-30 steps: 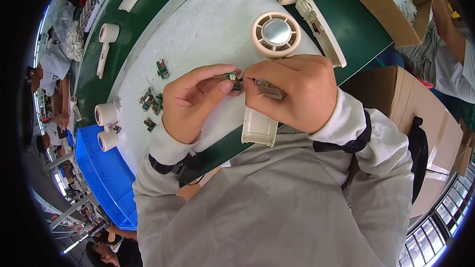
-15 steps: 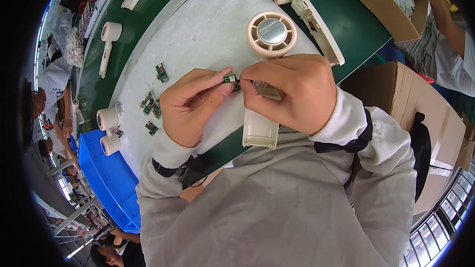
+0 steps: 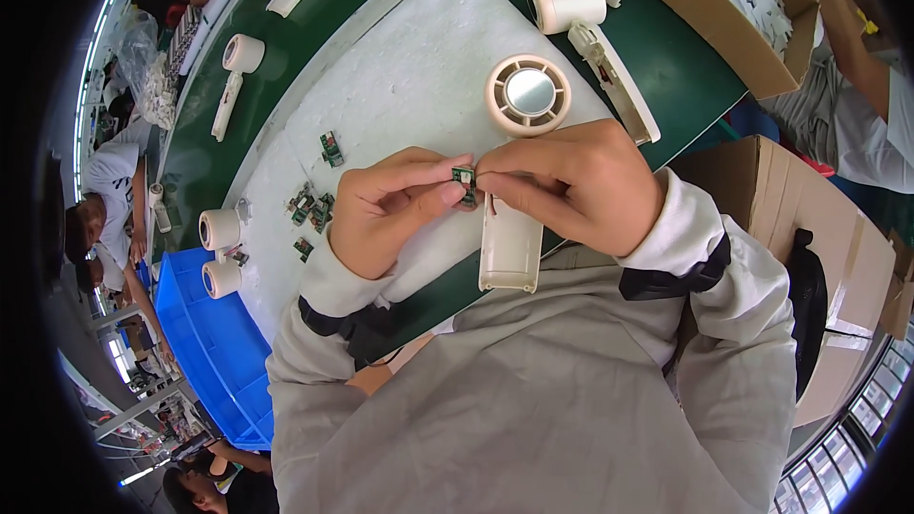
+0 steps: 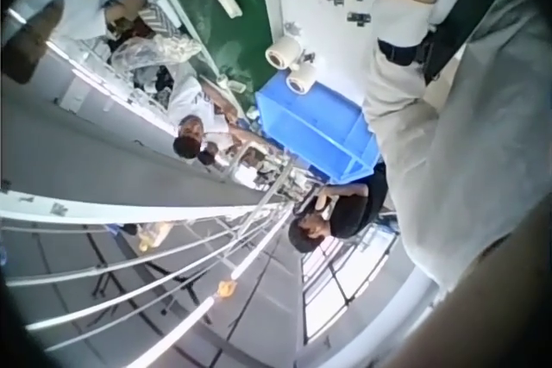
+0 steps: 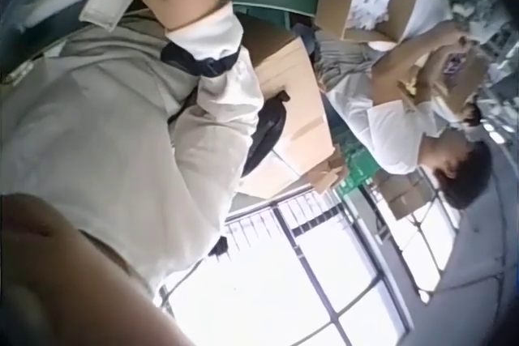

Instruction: Assembling handheld fans by connecting internal circuit boards and placing components into the plastic housing.

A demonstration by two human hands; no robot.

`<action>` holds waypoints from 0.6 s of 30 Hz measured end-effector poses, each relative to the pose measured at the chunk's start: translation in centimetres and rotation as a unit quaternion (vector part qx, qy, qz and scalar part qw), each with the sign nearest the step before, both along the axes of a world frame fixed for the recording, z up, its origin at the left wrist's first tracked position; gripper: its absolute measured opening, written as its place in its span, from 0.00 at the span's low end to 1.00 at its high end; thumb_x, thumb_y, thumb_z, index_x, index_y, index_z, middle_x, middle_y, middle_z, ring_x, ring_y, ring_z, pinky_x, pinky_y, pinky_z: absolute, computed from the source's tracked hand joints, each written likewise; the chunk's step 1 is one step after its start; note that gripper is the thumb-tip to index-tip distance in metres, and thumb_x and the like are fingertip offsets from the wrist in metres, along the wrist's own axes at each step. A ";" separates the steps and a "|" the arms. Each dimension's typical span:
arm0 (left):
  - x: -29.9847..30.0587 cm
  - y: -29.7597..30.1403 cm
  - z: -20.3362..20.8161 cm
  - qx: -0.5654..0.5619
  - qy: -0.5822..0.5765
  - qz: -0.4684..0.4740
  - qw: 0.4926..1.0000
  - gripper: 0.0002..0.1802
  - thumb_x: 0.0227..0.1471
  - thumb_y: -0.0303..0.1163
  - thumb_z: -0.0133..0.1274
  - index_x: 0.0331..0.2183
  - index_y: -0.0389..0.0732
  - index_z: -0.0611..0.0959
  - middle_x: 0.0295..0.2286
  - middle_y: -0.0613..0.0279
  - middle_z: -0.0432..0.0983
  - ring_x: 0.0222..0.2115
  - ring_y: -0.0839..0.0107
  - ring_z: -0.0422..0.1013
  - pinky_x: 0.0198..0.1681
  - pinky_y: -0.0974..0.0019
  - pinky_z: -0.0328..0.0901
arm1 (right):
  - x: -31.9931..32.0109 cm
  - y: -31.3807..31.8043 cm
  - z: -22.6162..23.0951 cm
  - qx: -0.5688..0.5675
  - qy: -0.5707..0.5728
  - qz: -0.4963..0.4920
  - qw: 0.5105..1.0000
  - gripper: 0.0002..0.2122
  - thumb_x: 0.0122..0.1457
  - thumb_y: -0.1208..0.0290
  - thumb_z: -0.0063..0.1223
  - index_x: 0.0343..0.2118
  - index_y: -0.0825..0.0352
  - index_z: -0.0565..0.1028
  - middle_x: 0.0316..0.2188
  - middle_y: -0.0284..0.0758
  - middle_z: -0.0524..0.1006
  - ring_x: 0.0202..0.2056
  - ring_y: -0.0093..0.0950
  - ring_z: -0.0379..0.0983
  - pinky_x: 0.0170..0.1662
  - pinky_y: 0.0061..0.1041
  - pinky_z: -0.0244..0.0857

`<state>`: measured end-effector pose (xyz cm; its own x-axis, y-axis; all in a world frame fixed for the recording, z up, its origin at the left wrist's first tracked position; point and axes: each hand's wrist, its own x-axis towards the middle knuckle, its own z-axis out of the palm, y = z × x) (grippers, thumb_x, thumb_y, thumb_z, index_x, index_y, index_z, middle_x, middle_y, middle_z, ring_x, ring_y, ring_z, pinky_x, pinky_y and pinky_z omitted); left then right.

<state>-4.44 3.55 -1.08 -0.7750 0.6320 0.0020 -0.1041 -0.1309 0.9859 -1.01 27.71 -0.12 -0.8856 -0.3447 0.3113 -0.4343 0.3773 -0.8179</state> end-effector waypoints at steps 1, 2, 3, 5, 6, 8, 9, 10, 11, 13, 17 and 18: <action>0.0 -0.1 0.0 0.011 -0.024 -0.014 1.000 0.16 0.59 0.17 0.55 0.50 0.32 0.82 0.44 0.51 0.78 0.43 0.68 0.77 0.48 0.69 0.73 | -0.1 0.1 0.0 -0.006 0.000 0.018 1.000 0.06 0.58 0.77 0.61 0.37 0.70 0.82 0.23 0.36 0.80 0.17 0.24 0.72 0.22 0.24 0.64; -0.1 -0.1 0.1 0.022 -0.048 -0.029 0.998 0.16 0.59 0.18 0.55 0.50 0.32 0.82 0.44 0.51 0.79 0.43 0.68 0.77 0.48 0.69 0.73 | -0.2 0.2 0.1 -0.011 0.001 0.034 0.999 0.06 0.59 0.77 0.61 0.38 0.71 0.82 0.24 0.37 0.81 0.18 0.26 0.73 0.23 0.24 0.65; -0.2 -0.1 0.1 0.032 -0.073 -0.044 0.996 0.16 0.59 0.18 0.55 0.50 0.32 0.82 0.44 0.51 0.79 0.43 0.68 0.77 0.48 0.68 0.73 | -0.3 0.3 0.2 -0.016 0.001 0.050 0.999 0.06 0.60 0.76 0.61 0.38 0.71 0.82 0.25 0.37 0.81 0.19 0.27 0.74 0.24 0.24 0.66; -0.1 0.0 0.1 0.031 -0.072 -0.047 0.996 0.16 0.59 0.18 0.55 0.50 0.32 0.82 0.43 0.52 0.79 0.43 0.68 0.78 0.47 0.68 0.73 | -0.3 0.5 0.3 -0.017 -0.004 0.053 0.998 0.06 0.60 0.76 0.61 0.38 0.71 0.82 0.25 0.37 0.81 0.20 0.27 0.75 0.25 0.25 0.66; 0.0 0.0 0.1 0.029 -0.074 -0.048 0.996 0.16 0.59 0.18 0.55 0.50 0.32 0.81 0.42 0.52 0.79 0.43 0.67 0.78 0.47 0.68 0.74 | -0.3 0.5 0.3 -0.018 -0.011 0.057 0.998 0.06 0.60 0.75 0.61 0.38 0.71 0.82 0.25 0.38 0.81 0.20 0.28 0.75 0.25 0.25 0.66; 0.0 0.0 0.1 0.027 -0.074 -0.051 0.996 0.16 0.59 0.18 0.55 0.50 0.32 0.81 0.41 0.52 0.79 0.42 0.67 0.78 0.47 0.68 0.74 | -0.3 0.6 0.2 -0.020 -0.017 0.060 0.998 0.07 0.60 0.75 0.61 0.38 0.71 0.82 0.25 0.38 0.81 0.21 0.29 0.76 0.25 0.25 0.67; 0.1 0.0 0.2 0.013 -0.056 -0.049 0.997 0.16 0.59 0.18 0.55 0.50 0.32 0.81 0.40 0.53 0.79 0.42 0.67 0.78 0.47 0.68 0.74 | -0.3 0.7 0.0 -0.024 -0.014 0.061 0.998 0.07 0.60 0.75 0.61 0.38 0.71 0.82 0.25 0.38 0.81 0.21 0.29 0.76 0.26 0.25 0.67; 0.2 -0.1 0.2 0.000 -0.037 -0.047 0.998 0.16 0.59 0.18 0.55 0.50 0.31 0.81 0.39 0.53 0.79 0.42 0.67 0.78 0.46 0.68 0.74 | -0.3 0.7 -0.3 -0.027 -0.012 0.062 0.998 0.07 0.60 0.75 0.61 0.38 0.71 0.82 0.25 0.38 0.81 0.21 0.29 0.76 0.26 0.25 0.67; 0.2 -0.1 0.2 -0.013 -0.019 -0.046 0.999 0.16 0.59 0.18 0.55 0.50 0.31 0.81 0.38 0.53 0.79 0.42 0.67 0.78 0.46 0.68 0.74 | -0.4 0.7 -0.6 -0.031 -0.010 0.063 0.998 0.07 0.60 0.74 0.61 0.38 0.70 0.82 0.25 0.38 0.81 0.21 0.29 0.76 0.26 0.25 0.67; 0.2 -0.1 0.4 -0.051 0.012 -0.041 0.998 0.16 0.59 0.18 0.55 0.50 0.31 0.81 0.38 0.54 0.79 0.42 0.67 0.78 0.46 0.68 0.74 | -0.6 0.8 -1.0 -0.019 0.004 0.062 0.998 0.06 0.60 0.75 0.61 0.38 0.70 0.82 0.25 0.38 0.81 0.21 0.29 0.76 0.25 0.25 0.66; 0.2 0.3 0.4 -0.091 0.054 -0.017 0.994 0.16 0.59 0.18 0.55 0.49 0.31 0.82 0.37 0.54 0.79 0.40 0.66 0.79 0.45 0.67 0.74 | -0.7 0.6 -0.7 0.007 0.025 0.047 0.999 0.05 0.59 0.76 0.62 0.37 0.69 0.82 0.22 0.35 0.79 0.19 0.27 0.73 0.24 0.26 0.64; 0.1 0.4 0.2 -0.053 0.031 0.000 0.998 0.16 0.59 0.18 0.55 0.49 0.31 0.81 0.38 0.53 0.80 0.40 0.66 0.79 0.45 0.66 0.74 | -0.7 0.4 -0.3 0.011 0.017 0.034 0.999 0.05 0.59 0.76 0.62 0.38 0.68 0.82 0.20 0.34 0.77 0.18 0.27 0.71 0.23 0.26 0.63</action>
<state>-4.29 3.96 -0.87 -0.7749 0.6318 -0.0166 -0.0427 -0.0261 0.9987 -1.75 28.15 -0.37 -0.8485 -0.4117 0.3325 -0.4875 0.3636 -0.7938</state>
